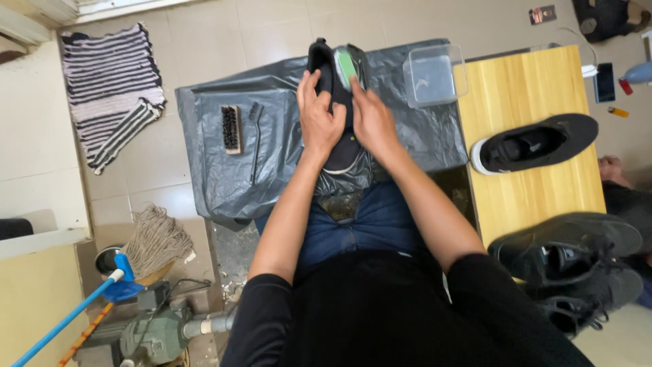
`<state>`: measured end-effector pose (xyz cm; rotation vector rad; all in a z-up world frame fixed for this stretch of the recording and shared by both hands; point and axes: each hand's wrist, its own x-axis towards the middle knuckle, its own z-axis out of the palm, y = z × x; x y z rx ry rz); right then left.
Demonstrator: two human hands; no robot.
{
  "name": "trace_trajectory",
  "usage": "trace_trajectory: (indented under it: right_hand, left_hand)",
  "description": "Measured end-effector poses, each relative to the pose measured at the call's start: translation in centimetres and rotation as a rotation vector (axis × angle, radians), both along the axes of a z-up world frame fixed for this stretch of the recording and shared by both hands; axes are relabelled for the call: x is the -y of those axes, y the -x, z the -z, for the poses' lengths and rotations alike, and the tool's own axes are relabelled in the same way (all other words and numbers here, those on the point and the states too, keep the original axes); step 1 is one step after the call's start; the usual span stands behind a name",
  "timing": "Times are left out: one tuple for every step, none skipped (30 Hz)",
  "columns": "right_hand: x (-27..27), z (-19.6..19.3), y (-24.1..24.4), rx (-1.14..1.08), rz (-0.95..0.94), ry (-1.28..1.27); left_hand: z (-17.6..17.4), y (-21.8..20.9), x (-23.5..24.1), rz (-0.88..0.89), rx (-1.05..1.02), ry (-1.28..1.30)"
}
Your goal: The person scrubs a black shoe with a green brush, focusing on the upper and side areas. They hold the shoe steady with one hand while scrubbing with the other, occasionally repositioning the shoe to access different parts.
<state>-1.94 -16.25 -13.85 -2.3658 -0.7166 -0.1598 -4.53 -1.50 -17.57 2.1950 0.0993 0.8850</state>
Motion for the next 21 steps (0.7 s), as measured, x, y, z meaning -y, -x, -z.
trace_trajectory:
  right_hand:
    - [0.4,0.0,1.2,0.006,-0.003,-0.004]
    - [1.2,0.1,2.8,0.0,0.003,0.076]
    - [2.0,0.3,4.4,-0.006,0.009,0.157]
    - [2.9,0.0,5.2,-0.015,0.013,0.162]
    - [3.9,-0.4,6.1,-0.023,0.007,0.201]
    - [4.4,-0.8,6.6,-0.026,-0.001,0.232]
    - [5.1,-0.2,6.3,-0.029,0.0,0.231]
    - [5.7,0.3,5.6,-0.061,-0.008,0.18]
    - [6.4,0.8,5.0,-0.092,-0.017,0.13]
    - [5.9,-0.3,4.0,-0.093,-0.019,0.127]
    - [5.3,-1.3,3.1,-0.065,-0.014,0.064]
    - [4.9,-2.3,2.3,-0.039,-0.007,0.002]
    - [3.7,-2.0,2.1,-0.043,-0.007,0.0]
    - [2.6,-1.7,1.7,-0.026,-0.002,-0.019]
    - [1.5,-1.5,1.3,-0.008,0.003,-0.039]
    - [1.2,-1.1,2.6,-0.01,0.007,-0.043]
    - [0.9,-0.7,3.9,-0.004,0.004,-0.004]
    - [0.7,-0.4,5.0,0.005,-0.002,0.039]
    - [1.4,-0.6,5.6,0.006,-0.001,0.039]
    - [2.2,-0.8,6.5,-0.005,-0.006,0.037]
    - [3.0,-0.9,7.4,-0.016,-0.011,0.036]
  left_hand:
    - [-0.1,-0.1,-0.3,-0.003,0.006,-0.004]
    - [-0.2,0.1,-0.2,0.008,0.001,0.018]
    - [-0.1,0.3,0.0,0.019,-0.004,0.041]
    - [-0.1,0.3,0.0,0.024,-0.012,0.046]
    - [0.0,0.3,0.1,0.033,-0.012,0.064]
    - [-0.2,0.1,-0.2,0.04,-0.008,0.075]
    - [-0.2,0.6,-0.3,0.042,-0.011,0.073]
    - [-0.4,0.6,-0.3,0.048,-0.015,0.073]
    - [-0.6,0.7,-0.3,0.055,-0.018,0.072]
    - [-0.7,0.7,-0.3,0.053,-0.02,0.069]
    - [-0.8,0.7,-0.3,0.055,-0.02,0.057]
    - [-0.8,0.8,-0.2,0.059,-0.023,0.047]
    - [-1.0,1.1,-0.3,0.058,-0.027,0.045]
    - [-1.2,1.1,-0.3,0.064,-0.033,0.045]
    - [-1.3,1.1,-0.3,0.07,-0.039,0.044]
    - [-1.3,1.2,-0.4,0.074,-0.041,0.039]
    - [-1.2,1.3,-0.5,0.075,-0.049,0.033]
    - [-1.1,1.2,-0.5,0.072,-0.054,0.031]
    - [-1.1,0.8,-0.7,0.073,-0.053,0.03]
    - [-0.9,0.9,-0.7,0.076,-0.045,0.03]
    - [-0.7,0.9,-0.6,0.078,-0.037,0.029]
